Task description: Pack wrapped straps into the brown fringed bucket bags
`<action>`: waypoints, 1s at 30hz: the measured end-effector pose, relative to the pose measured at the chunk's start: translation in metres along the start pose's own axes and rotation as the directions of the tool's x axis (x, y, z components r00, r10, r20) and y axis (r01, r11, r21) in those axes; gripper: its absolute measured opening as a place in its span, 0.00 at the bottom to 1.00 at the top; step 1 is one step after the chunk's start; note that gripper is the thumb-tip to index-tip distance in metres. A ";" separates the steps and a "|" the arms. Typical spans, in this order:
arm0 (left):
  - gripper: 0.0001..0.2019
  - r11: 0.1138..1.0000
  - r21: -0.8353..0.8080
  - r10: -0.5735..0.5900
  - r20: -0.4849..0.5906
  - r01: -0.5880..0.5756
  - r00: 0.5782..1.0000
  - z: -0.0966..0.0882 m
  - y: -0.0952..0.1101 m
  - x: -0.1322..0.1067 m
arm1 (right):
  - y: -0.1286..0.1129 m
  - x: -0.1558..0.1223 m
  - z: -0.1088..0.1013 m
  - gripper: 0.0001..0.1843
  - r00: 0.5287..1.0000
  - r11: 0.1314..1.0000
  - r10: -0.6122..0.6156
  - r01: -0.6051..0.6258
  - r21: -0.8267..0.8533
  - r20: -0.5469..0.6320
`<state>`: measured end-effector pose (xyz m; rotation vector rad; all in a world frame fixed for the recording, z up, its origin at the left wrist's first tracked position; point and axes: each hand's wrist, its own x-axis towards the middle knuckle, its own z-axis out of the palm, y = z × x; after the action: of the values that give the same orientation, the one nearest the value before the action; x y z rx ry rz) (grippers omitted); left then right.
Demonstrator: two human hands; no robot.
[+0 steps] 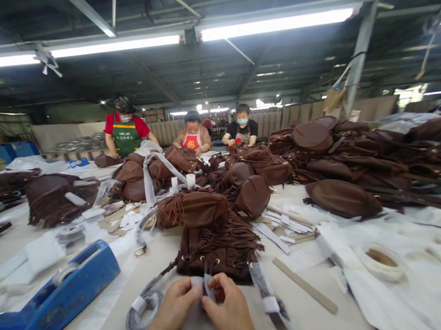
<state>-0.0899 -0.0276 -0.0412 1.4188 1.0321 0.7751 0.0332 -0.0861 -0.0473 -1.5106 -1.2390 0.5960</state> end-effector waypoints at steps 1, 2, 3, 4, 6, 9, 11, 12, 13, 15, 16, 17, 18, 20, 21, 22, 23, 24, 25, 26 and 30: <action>0.09 0.998 0.050 0.032 -0.026 -0.030 0.999 -0.001 0.000 0.000 | 0.000 0.000 0.001 0.06 1.000 1.000 -0.009 0.009 -0.013 -0.001; 0.08 0.995 0.089 0.060 -0.051 -0.055 0.997 -0.002 0.000 0.000 | 0.001 -0.001 0.002 0.06 1.000 0.999 -0.024 0.024 -0.033 -0.007; 0.08 0.992 0.107 0.073 -0.066 -0.065 0.995 -0.003 0.000 0.001 | 0.001 -0.002 0.003 0.05 0.999 0.998 -0.041 0.040 -0.054 -0.017; 0.08 0.994 0.098 0.060 -0.072 -0.053 0.996 -0.003 0.002 0.001 | 0.000 -0.003 0.005 0.04 0.998 0.996 -0.058 0.056 -0.072 -0.025; 0.08 0.999 -0.005 -0.041 -0.030 0.041 0.999 -0.004 0.006 0.000 | -0.001 -0.005 0.006 0.03 0.995 0.992 -0.093 0.090 -0.091 -0.029; 0.09 0.947 -0.242 -0.185 0.122 0.210 0.975 -0.006 0.010 -0.001 | -0.005 -0.010 0.004 0.07 0.992 0.990 -0.128 0.128 -0.062 0.000; 0.11 0.905 -0.344 -0.210 0.152 0.250 0.966 -0.006 0.009 0.001 | -0.008 -0.011 -0.001 0.11 0.989 0.990 -0.141 0.142 -0.025 0.046; 0.12 0.897 -0.365 -0.213 0.133 0.248 0.968 -0.006 0.007 0.002 | -0.010 -0.011 -0.004 0.14 0.985 0.989 -0.148 0.148 -0.004 0.086; 0.13 0.896 -0.372 -0.219 0.104 0.242 0.970 -0.006 0.004 0.003 | -0.011 -0.010 -0.008 0.16 0.979 0.988 -0.154 0.153 0.018 0.130; 0.14 0.903 -0.372 -0.222 0.031 0.217 0.975 -0.004 0.000 0.006 | -0.013 -0.006 -0.015 0.17 0.965 0.986 -0.165 0.155 0.068 0.205; 0.14 0.906 -0.371 -0.224 -0.006 0.206 0.975 -0.003 -0.001 0.006 | -0.013 -0.004 -0.018 0.16 0.959 0.983 -0.171 0.153 0.098 0.224; 0.14 0.908 -0.366 -0.228 -0.027 0.203 0.973 -0.002 -0.001 0.007 | -0.013 -0.002 -0.020 0.15 0.956 0.980 -0.181 0.154 0.127 0.233; 0.15 0.908 -0.363 -0.235 -0.030 0.208 0.972 0.000 0.001 0.006 | -0.012 0.000 -0.021 0.13 0.954 0.976 -0.191 0.159 0.152 0.229; 0.16 0.899 -0.366 -0.255 0.009 0.241 0.967 0.003 0.006 0.004 | -0.010 0.003 -0.022 0.11 0.955 0.969 -0.206 0.168 0.183 0.213; 0.17 0.892 -0.368 -0.262 0.049 0.262 0.964 0.004 0.008 0.003 | -0.008 0.003 -0.021 0.11 0.957 0.967 -0.206 0.167 0.191 0.206; 0.17 0.886 -0.370 -0.265 0.090 0.279 0.960 0.005 0.010 0.002 | -0.007 0.003 -0.021 0.10 0.958 0.968 -0.200 0.160 0.195 0.205; 0.17 0.879 -0.376 -0.269 0.121 0.295 0.956 0.006 0.012 0.001 | -0.005 0.002 -0.019 0.09 0.960 0.969 -0.191 0.151 0.197 0.206; 0.17 0.872 -0.379 -0.277 0.137 0.309 0.951 0.006 0.012 0.001 | -0.004 0.002 -0.018 0.08 0.961 0.970 -0.186 0.146 0.195 0.206; 0.17 0.868 -0.379 -0.287 0.143 0.321 0.947 0.006 0.012 0.001 | -0.004 0.001 -0.017 0.07 0.962 0.971 -0.185 0.147 0.189 0.202; 0.17 0.866 -0.378 -0.297 0.138 0.328 0.945 0.005 0.011 0.001 | -0.003 0.001 -0.015 0.07 0.964 0.972 -0.185 0.151 0.178 0.192; 0.15 0.877 -0.381 -0.273 0.104 0.292 0.956 0.005 0.010 -0.001 | -0.004 0.001 -0.009 0.04 0.983 0.985 -0.132 0.115 0.130 0.130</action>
<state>-0.0839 -0.0304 -0.0315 0.9123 0.9559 0.6818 0.0399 -0.0894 -0.0399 -1.2983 -1.3666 0.6899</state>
